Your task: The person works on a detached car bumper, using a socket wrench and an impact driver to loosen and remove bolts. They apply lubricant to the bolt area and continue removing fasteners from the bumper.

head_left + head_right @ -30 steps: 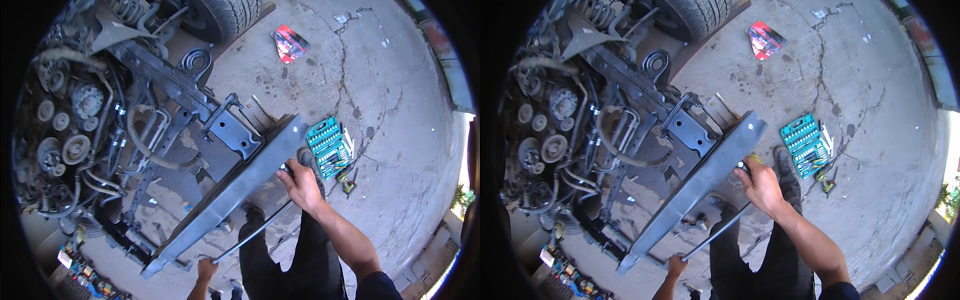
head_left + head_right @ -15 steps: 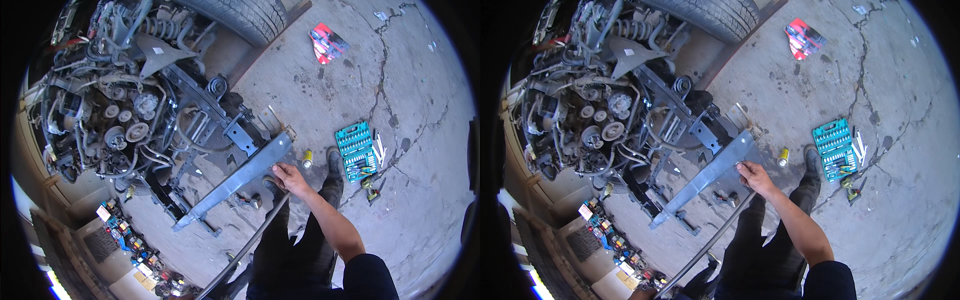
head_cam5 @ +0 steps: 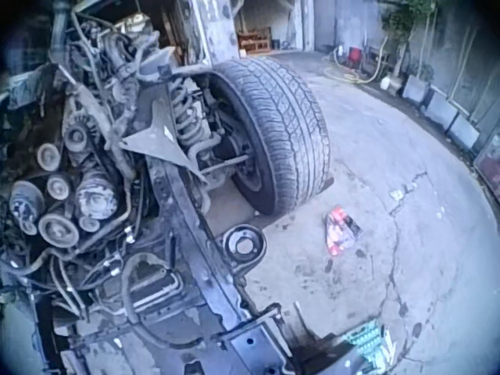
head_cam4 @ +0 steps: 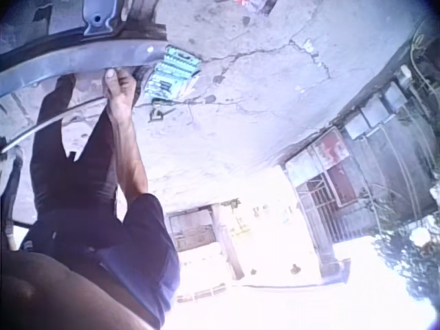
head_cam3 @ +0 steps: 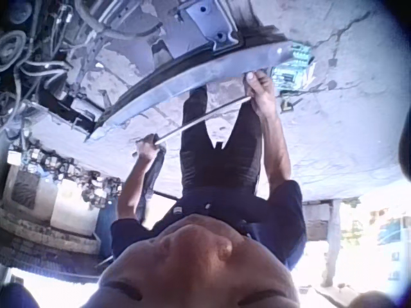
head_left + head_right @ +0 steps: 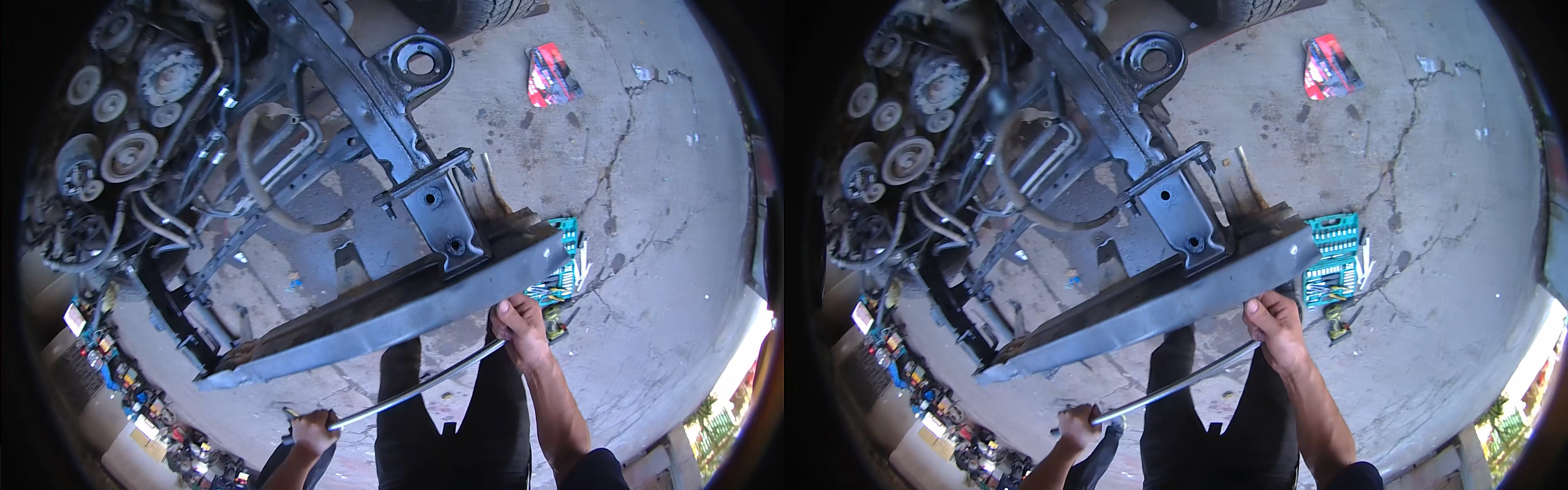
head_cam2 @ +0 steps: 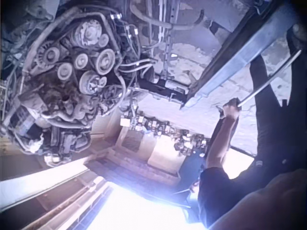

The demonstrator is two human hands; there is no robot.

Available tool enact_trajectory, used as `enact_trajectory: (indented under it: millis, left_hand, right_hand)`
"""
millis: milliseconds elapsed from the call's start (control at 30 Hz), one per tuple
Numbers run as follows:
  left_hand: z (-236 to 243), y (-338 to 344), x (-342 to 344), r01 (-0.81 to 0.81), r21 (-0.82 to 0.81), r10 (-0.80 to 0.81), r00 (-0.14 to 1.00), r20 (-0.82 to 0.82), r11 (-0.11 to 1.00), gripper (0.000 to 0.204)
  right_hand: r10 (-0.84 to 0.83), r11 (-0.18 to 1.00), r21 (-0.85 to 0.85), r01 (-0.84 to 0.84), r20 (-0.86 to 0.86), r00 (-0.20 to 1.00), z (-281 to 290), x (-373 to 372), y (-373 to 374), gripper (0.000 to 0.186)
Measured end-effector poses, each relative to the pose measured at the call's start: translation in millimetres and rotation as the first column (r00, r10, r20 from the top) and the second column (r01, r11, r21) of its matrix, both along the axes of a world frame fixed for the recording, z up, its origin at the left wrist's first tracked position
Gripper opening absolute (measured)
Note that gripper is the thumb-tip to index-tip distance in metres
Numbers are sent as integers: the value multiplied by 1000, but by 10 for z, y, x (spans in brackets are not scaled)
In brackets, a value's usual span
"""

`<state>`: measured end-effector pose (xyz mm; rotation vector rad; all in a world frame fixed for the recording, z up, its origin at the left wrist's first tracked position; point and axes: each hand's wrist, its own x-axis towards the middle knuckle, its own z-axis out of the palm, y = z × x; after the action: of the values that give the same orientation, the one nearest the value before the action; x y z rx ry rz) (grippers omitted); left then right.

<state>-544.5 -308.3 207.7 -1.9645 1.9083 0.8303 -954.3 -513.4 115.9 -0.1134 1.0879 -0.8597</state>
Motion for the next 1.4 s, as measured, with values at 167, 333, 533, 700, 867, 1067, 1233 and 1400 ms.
enact_trajectory:
  millis: [167,333,533,700,867,1067,1233,1400]
  left_hand:
    - [-1391,-104,263,18,127,9,978,-207,992,12]
    - [-2313,-94,215,63,247,10,959,-283,967,8]
    - [-3426,-43,-240,8,83,16,956,-294,997,11]
    - [-4007,-110,-561,-61,-21,52,949,-311,998,15]
    - [-3996,-198,-609,-64,-79,36,950,-311,995,18]
    - [-3903,-326,-678,25,-374,-165,923,-347,927,22]
    - [-3680,-193,-329,-24,33,30,974,-226,999,39]
    - [-3337,-94,-102,9,188,32,976,-214,982,28]
  right_hand:
    - [5,999,-29,-13,-258,966,23,58,60,25]
    - [-46,995,-98,3,-441,896,110,189,84,23]
    - [-120,975,-222,-26,-618,777,162,364,41,22]
    - [-174,969,-246,-27,-754,633,161,500,79,22]
    - [-174,935,-304,-180,-839,516,44,448,136,25]
    - [-122,849,-320,-421,-894,432,53,278,76,27]
    - [-193,870,-380,-315,-849,492,13,339,95,30]
    - [-156,874,-348,-340,-862,482,19,265,128,33]
